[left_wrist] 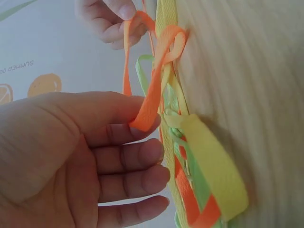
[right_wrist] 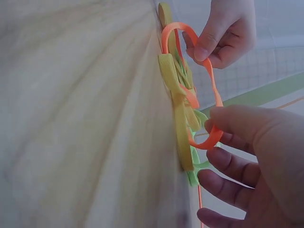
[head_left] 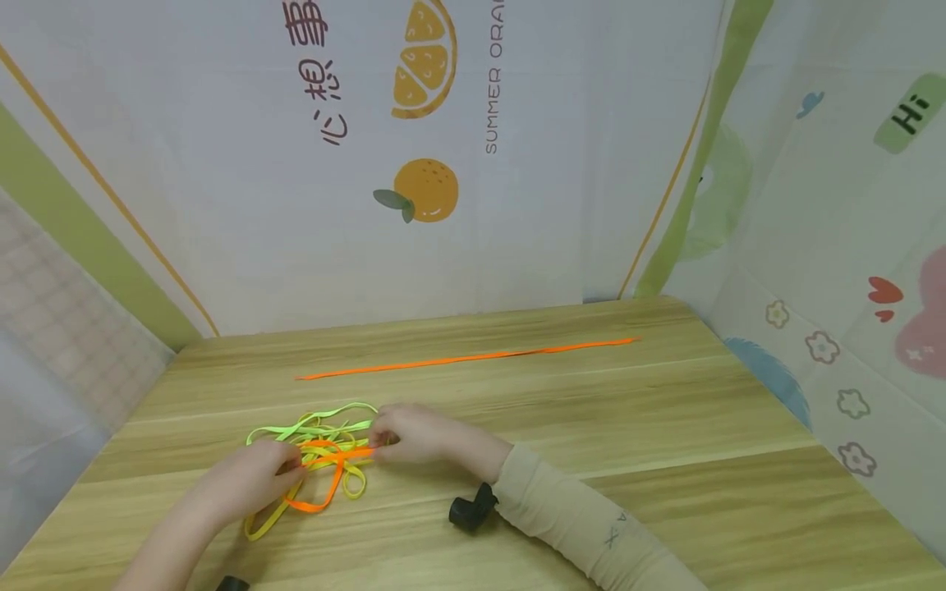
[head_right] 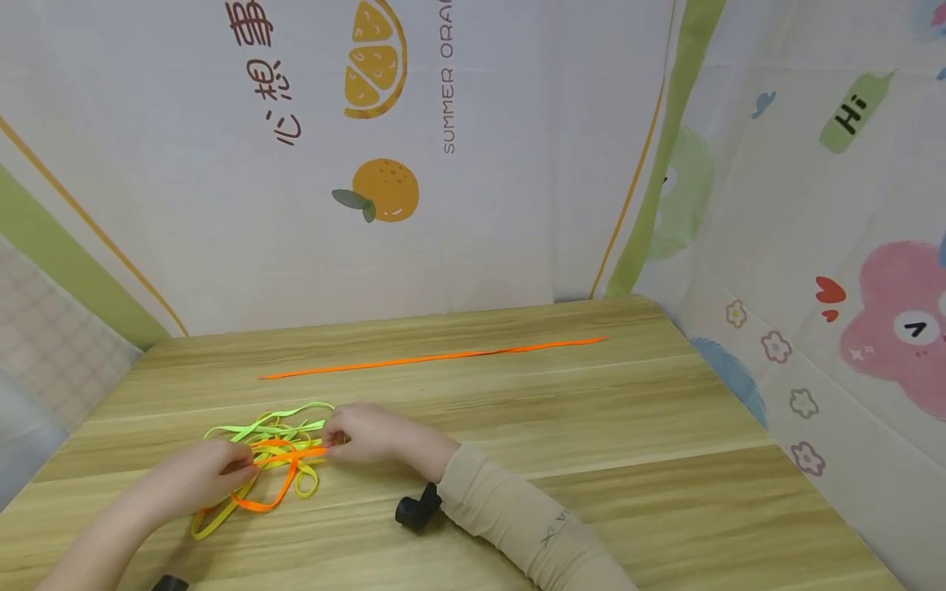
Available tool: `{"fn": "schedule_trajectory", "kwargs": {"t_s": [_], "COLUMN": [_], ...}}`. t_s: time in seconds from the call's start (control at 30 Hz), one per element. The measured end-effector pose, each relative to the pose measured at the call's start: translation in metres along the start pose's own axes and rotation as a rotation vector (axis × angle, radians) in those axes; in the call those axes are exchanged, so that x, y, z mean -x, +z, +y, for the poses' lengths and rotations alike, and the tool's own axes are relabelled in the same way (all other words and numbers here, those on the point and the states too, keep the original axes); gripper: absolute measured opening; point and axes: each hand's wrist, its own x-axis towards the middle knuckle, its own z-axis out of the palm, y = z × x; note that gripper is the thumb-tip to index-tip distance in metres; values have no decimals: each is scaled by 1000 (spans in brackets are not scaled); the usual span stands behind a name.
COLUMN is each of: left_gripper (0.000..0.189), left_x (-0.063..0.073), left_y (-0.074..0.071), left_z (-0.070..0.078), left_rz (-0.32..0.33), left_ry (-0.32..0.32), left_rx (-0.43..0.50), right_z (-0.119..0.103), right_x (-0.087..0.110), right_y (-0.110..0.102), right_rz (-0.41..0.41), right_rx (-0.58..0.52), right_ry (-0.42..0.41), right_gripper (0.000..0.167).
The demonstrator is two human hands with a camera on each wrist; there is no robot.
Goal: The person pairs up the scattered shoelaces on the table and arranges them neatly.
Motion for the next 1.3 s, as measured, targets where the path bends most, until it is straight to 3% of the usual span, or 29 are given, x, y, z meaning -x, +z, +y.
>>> {"fn": "schedule_trajectory", "kwargs": {"t_s": [0.4, 0.9, 1.17, 1.3], "left_gripper": [33, 33, 33, 30], "left_x": [-2, 1, 1, 1], "left_y": [-4, -9, -11, -14], "left_z": [-7, -12, -12, -11], "left_rz": [-2, -40, -26, -33], "left_ry": [89, 76, 118, 107], "left_rx": [48, 100, 121, 128], "right_z": [1, 7, 11, 10], "right_x": [7, 18, 24, 28], "right_y": [-11, -18, -23, -28], "right_rz": [13, 53, 54, 59], "right_rx": [-42, -39, -53, -47], "right_ry": [8, 30, 61, 51], "right_gripper": [18, 16, 20, 22]}}
